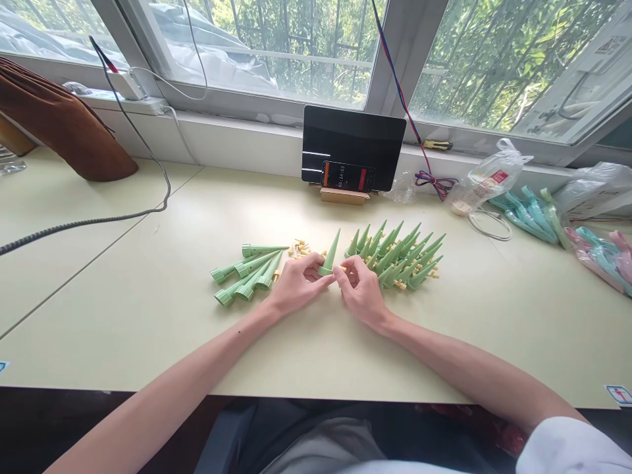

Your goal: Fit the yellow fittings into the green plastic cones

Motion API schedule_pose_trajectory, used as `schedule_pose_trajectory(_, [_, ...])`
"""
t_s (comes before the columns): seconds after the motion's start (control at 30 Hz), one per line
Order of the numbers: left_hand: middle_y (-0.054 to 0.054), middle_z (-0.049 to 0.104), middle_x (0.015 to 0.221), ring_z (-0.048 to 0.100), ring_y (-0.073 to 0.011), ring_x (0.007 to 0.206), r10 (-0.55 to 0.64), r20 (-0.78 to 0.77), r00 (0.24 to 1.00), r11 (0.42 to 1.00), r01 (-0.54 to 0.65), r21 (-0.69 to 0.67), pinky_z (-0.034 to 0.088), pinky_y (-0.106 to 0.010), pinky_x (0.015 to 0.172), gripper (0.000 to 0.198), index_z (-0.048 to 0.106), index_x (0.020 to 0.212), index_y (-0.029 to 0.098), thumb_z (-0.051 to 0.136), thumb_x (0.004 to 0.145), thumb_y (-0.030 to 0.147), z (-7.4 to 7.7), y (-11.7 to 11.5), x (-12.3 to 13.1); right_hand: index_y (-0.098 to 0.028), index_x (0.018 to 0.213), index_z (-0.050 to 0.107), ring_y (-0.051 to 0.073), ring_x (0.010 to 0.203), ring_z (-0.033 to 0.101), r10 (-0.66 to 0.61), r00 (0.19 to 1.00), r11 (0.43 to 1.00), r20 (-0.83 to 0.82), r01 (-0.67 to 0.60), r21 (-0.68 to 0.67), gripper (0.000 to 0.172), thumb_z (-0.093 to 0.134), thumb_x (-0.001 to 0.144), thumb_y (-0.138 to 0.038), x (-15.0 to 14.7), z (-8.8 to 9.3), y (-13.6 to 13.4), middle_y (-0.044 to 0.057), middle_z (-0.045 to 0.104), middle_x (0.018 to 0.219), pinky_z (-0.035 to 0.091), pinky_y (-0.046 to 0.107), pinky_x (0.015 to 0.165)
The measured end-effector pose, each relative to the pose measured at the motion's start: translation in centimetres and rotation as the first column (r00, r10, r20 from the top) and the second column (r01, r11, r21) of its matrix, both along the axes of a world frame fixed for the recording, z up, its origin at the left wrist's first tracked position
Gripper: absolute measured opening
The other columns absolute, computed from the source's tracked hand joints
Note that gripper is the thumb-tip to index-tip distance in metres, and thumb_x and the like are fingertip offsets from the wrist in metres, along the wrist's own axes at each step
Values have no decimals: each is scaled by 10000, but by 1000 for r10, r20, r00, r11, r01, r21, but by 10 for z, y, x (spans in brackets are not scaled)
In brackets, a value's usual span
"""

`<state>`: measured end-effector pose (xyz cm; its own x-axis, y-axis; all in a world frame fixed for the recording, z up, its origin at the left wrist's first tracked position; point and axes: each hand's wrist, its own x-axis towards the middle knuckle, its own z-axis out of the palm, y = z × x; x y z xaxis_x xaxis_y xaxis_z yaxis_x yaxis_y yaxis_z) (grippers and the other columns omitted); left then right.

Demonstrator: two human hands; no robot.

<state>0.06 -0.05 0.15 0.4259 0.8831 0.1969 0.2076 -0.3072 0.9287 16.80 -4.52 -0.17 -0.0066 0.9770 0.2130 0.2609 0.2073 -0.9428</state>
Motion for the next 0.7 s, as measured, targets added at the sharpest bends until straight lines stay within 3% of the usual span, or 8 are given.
schedule_pose_trajectory(0.4, [-1,662,742,713,-199,699,-6,-16,1000,1000,5,-31,596,-288,637,354,578,906,178,752,749,443,-1,1,-1,-224,807,468,119,471,454,-7,999,1000,54,7,5,306,504,948,-493,2,-3,2,-48,492,560,363,251,471])
schedule_pose_trajectory(0.7, [-7,657,780,706,-186,704,-4,-33,999,1000,4,-10,592,-282,655,313,591,915,171,747,764,396,-1,1,-1,-224,780,459,115,471,442,-10,999,1000,44,10,17,316,492,959,-482,2,-3,2,-49,485,553,353,249,479])
